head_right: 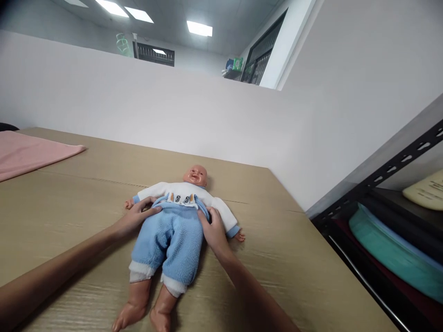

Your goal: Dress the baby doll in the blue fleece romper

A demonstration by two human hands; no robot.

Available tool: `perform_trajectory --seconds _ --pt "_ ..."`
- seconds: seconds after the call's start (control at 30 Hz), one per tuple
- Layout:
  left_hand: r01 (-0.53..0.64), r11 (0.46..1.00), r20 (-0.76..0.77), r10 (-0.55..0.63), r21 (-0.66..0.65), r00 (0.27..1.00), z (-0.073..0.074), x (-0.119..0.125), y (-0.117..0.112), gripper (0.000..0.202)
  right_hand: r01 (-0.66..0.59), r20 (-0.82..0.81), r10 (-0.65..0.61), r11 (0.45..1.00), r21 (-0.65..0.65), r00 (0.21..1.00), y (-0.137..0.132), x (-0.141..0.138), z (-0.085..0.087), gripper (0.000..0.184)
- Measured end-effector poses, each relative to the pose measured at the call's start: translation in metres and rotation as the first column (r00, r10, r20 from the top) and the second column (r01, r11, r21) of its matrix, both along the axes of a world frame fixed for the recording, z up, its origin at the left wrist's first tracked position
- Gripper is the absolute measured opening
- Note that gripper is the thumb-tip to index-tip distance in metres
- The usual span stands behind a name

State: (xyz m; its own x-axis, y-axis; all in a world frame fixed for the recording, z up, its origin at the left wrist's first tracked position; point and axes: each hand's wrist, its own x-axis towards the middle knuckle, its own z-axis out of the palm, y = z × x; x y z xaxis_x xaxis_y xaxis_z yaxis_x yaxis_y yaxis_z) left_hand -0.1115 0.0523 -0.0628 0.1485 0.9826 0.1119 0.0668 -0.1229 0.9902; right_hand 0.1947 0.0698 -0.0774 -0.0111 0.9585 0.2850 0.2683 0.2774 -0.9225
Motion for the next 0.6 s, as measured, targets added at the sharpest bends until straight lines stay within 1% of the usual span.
perform_trajectory --seconds 0.07,0.13,0.17,0.23,0.33,0.4,0.47,0.53,0.6 --pt "-0.018 1.000 -0.041 0.018 0.008 0.999 -0.012 -0.001 -0.007 0.058 0.009 -0.035 -0.010 0.999 -0.039 0.999 -0.007 0.007 -0.013 0.046" --pt "0.010 1.000 -0.028 -0.010 -0.002 1.000 -0.019 0.000 -0.012 0.055 -0.048 -0.126 0.034 0.993 -0.107 0.991 -0.010 0.012 -0.022 0.044" --pt "0.018 1.000 -0.004 -0.018 -0.007 1.000 -0.021 0.001 -0.014 0.053 -0.079 -0.176 0.055 0.988 -0.132 0.983 -0.010 0.012 -0.025 0.045" --pt "-0.006 1.000 0.037 0.006 -0.004 0.999 -0.020 0.002 -0.013 0.051 -0.129 -0.268 0.084 0.979 -0.155 0.960 -0.006 0.012 -0.027 0.049" --pt "-0.045 0.999 0.058 0.044 0.013 0.997 -0.013 0.005 -0.008 0.053 -0.171 -0.348 0.105 0.971 -0.166 0.932 0.000 0.010 -0.024 0.054" --pt "-0.031 0.999 0.060 0.030 0.014 0.998 -0.008 0.006 -0.005 0.054 -0.163 -0.337 0.097 0.972 -0.171 0.937 0.002 0.009 -0.021 0.058" --pt "0.012 1.000 0.042 -0.011 -0.008 0.999 -0.004 0.006 -0.005 0.056 -0.112 -0.256 0.070 0.981 -0.156 0.964 0.001 0.009 -0.018 0.058" --pt "0.039 0.998 0.009 -0.038 -0.048 0.999 -0.004 0.004 -0.006 0.056 -0.051 -0.164 0.030 0.990 -0.128 0.986 -0.003 0.007 -0.017 0.053" --pt "0.029 0.996 -0.005 -0.030 -0.089 1.000 -0.006 0.001 -0.010 0.053 -0.001 -0.131 -0.014 0.993 -0.116 0.991 -0.009 0.005 -0.018 0.046"
